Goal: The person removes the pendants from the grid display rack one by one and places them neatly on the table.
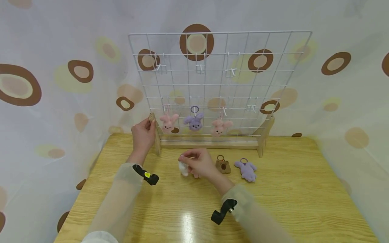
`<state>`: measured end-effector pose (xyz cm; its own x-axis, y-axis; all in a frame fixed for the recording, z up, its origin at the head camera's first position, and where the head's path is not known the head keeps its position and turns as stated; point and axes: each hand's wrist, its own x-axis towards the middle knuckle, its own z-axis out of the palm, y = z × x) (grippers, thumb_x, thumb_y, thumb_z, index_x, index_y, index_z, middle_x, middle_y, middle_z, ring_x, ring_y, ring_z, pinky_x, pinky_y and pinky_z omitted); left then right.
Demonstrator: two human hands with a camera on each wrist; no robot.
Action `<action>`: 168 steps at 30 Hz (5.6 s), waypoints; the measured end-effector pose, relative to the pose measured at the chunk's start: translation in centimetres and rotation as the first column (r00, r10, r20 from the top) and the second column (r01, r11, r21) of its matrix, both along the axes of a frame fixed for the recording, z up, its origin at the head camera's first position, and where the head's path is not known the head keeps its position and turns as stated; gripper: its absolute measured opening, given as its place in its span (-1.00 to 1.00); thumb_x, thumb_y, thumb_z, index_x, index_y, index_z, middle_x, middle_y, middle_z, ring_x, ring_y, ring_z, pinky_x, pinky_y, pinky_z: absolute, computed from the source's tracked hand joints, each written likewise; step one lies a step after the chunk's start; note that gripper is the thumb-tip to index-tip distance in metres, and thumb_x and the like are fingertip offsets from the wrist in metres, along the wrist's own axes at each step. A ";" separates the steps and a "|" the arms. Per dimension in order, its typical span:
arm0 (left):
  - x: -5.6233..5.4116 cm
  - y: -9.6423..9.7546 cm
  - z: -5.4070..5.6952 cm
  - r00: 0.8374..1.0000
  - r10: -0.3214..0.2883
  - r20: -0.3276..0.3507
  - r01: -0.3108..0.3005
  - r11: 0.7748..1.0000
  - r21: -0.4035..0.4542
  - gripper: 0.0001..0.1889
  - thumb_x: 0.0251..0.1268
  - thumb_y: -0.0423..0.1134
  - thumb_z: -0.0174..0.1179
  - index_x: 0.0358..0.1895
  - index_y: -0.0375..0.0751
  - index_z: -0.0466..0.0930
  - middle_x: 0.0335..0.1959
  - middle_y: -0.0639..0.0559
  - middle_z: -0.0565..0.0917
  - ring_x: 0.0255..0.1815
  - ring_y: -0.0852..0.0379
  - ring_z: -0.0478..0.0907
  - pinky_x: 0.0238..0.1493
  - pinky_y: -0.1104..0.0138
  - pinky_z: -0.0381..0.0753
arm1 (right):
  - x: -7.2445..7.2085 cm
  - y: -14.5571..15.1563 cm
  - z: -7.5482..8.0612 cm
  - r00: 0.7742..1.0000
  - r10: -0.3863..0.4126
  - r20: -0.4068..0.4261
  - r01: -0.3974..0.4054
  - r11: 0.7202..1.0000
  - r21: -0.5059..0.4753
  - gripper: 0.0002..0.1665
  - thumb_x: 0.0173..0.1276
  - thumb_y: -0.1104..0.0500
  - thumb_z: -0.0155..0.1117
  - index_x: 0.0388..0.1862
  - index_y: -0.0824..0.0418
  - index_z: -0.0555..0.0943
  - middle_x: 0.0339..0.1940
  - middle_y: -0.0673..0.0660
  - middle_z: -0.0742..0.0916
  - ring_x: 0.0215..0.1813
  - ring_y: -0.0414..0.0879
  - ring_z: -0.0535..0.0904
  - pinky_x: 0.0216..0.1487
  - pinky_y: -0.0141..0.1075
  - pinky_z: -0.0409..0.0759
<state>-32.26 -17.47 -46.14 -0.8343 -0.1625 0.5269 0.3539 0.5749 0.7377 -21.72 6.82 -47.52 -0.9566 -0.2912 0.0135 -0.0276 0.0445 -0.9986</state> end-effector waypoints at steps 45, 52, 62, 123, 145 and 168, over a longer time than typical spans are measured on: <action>0.0 0.0 0.1 0.999 -0.002 0.036 0.002 1.000 0.008 -0.72 0.60 -0.26 0.24 0.07 -0.44 0.77 -0.12 -0.32 0.80 -0.08 -0.14 0.81 -0.08 0.04 0.77 | -2.5 -3.6 -4.7 0.995 -0.098 -0.017 0.099 0.991 0.086 -0.82 0.53 0.20 0.41 -0.09 0.32 0.80 -0.18 0.12 0.80 -0.53 0.15 0.62 -0.46 -0.16 0.67; 0.0 -0.1 0.1 1.000 0.000 0.015 0.000 1.000 -0.016 -0.74 0.60 -0.27 0.25 0.01 -0.45 0.78 -0.18 -0.31 0.81 -0.11 -0.14 0.81 -0.12 0.04 0.78 | -3.3 -3.2 -5.0 0.994 -0.106 -0.010 0.106 0.987 0.123 -0.82 0.54 0.17 0.40 -0.08 0.28 0.80 -0.16 0.11 0.78 -0.61 -0.01 0.60 -0.60 -0.29 0.57; -0.1 -0.2 0.0 1.000 -0.005 0.015 0.005 1.000 -0.005 -0.73 0.60 -0.27 0.24 0.04 -0.44 0.78 -0.17 -0.31 0.81 -0.11 -0.13 0.82 -0.12 0.05 0.78 | -4.7 -2.2 -4.5 0.995 -0.095 -0.015 0.096 0.980 0.172 -0.83 0.55 0.16 0.38 -0.09 0.25 0.80 -0.15 0.14 0.77 -0.58 -0.03 0.60 -0.64 -0.36 0.43; 0.2 0.0 0.2 0.999 -0.015 0.044 0.014 1.000 0.003 -0.72 0.60 -0.29 0.24 0.09 -0.48 0.75 -0.11 -0.34 0.79 -0.07 -0.16 0.80 -0.07 0.04 0.77 | -3.9 8.3 3.3 0.986 -0.128 -0.110 0.152 0.955 0.254 -0.71 0.56 0.14 0.39 0.08 0.31 0.77 0.04 0.19 0.79 -0.48 -0.15 0.65 -0.36 -0.30 0.68; 0.3 -0.1 0.2 0.997 -0.001 0.074 0.003 1.000 -0.016 -0.71 0.62 -0.25 0.21 0.08 -0.43 0.76 -0.13 -0.30 0.81 -0.08 -0.12 0.81 -0.12 0.02 0.77 | -6.7 12.3 6.7 0.932 -0.303 -0.199 0.337 0.926 0.172 -0.73 0.55 0.19 0.39 0.10 0.32 0.76 0.15 0.23 0.76 -0.54 -0.13 0.64 -0.36 -0.30 0.71; 0.3 0.0 0.3 0.997 0.003 0.071 -0.003 1.000 -0.005 -0.72 0.61 -0.26 0.23 0.10 -0.43 0.76 -0.11 -0.30 0.81 -0.08 -0.10 0.81 -0.12 0.05 0.78 | -8.4 11.4 7.1 0.941 -0.298 -0.158 0.318 0.941 0.120 -0.55 0.52 0.06 0.44 0.19 0.37 0.72 0.05 0.28 0.75 -0.54 -0.21 0.63 -0.36 -0.34 0.73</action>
<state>-32.00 -17.46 -45.83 -0.8691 -0.1626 0.4672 0.2990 0.5796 0.7580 -30.12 18.22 -40.42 -0.9916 0.0090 0.1293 -0.1245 0.2130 -0.9691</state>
